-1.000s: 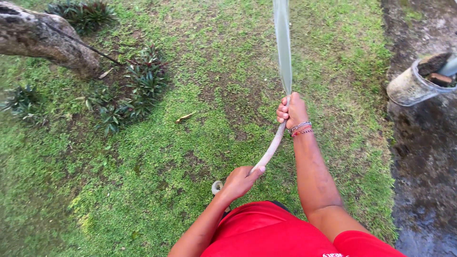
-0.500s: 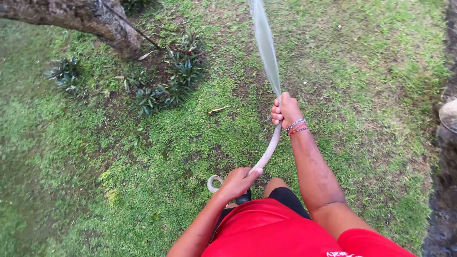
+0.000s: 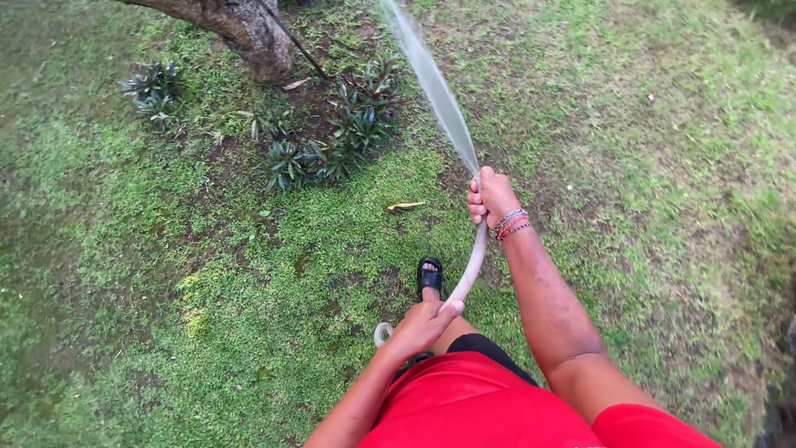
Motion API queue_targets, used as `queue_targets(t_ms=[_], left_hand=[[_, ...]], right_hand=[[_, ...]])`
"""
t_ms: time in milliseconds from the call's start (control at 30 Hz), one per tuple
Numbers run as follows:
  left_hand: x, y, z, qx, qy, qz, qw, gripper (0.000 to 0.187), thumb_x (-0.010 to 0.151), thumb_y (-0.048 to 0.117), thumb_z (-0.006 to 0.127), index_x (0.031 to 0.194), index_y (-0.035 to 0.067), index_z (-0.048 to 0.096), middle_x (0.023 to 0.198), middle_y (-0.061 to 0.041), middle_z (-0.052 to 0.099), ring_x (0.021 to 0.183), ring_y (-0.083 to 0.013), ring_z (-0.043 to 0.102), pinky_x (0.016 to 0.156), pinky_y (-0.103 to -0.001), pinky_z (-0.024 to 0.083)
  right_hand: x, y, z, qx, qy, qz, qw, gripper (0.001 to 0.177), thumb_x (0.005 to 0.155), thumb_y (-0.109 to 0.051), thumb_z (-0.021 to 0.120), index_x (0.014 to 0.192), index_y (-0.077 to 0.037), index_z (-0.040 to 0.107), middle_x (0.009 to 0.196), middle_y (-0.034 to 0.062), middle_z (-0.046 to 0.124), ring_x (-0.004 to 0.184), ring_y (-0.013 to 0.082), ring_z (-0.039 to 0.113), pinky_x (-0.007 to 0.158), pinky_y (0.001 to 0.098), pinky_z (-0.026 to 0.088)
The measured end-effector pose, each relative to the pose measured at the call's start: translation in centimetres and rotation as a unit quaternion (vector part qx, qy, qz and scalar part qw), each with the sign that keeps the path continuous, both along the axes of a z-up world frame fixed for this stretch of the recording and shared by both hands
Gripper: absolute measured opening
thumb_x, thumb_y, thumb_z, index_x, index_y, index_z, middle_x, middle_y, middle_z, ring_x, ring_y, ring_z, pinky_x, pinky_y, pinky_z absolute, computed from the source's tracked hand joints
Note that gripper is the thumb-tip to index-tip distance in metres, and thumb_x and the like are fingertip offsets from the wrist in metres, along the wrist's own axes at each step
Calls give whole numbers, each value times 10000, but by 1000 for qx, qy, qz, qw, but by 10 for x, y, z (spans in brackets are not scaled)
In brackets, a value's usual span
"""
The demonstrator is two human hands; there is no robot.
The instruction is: Watering garden plants and trees using a hose.
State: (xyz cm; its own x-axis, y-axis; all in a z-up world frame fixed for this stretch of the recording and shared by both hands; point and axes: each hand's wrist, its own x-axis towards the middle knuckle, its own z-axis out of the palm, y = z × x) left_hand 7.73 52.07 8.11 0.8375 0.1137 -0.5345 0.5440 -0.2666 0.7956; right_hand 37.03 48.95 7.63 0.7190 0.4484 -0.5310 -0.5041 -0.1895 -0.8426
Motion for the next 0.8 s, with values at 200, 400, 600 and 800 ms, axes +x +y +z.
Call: queue_targets(t_ms=[200,400,600,800], left_hand=[[69,65,-29,6,-32,71,997,589,998,602,485,836,76,695,720,-171,678,840,-387,687,781,-498,505],[152,126,-11,12,-71,107,992,600,997,569,529,802,21,679,738,-203,696,804,-377,671,741,-503,489],[216,165,-7,28,-67,134,988,551,984,556,535,745,80,679,700,-177,685,772,-364,685,731,-450,507],[235,182,-13,20,-65,150,986,578,989,554,529,767,39,669,721,-182,694,801,-407,688,730,-486,513]], right_hand=[[66,73,14,55,-26,-35,998,334,956,-352,361,747,-130,494,483,-1,342,291,124,336,257,361,353],[149,135,41,108,-23,-13,994,333,965,-378,366,736,-152,452,496,-22,308,292,101,328,249,341,365],[212,178,52,131,-47,-27,990,348,985,-355,375,742,-136,493,488,-7,342,283,115,348,245,339,373],[228,209,45,148,-21,-8,989,309,958,-343,379,745,-138,470,487,-5,297,289,119,316,256,344,365]])
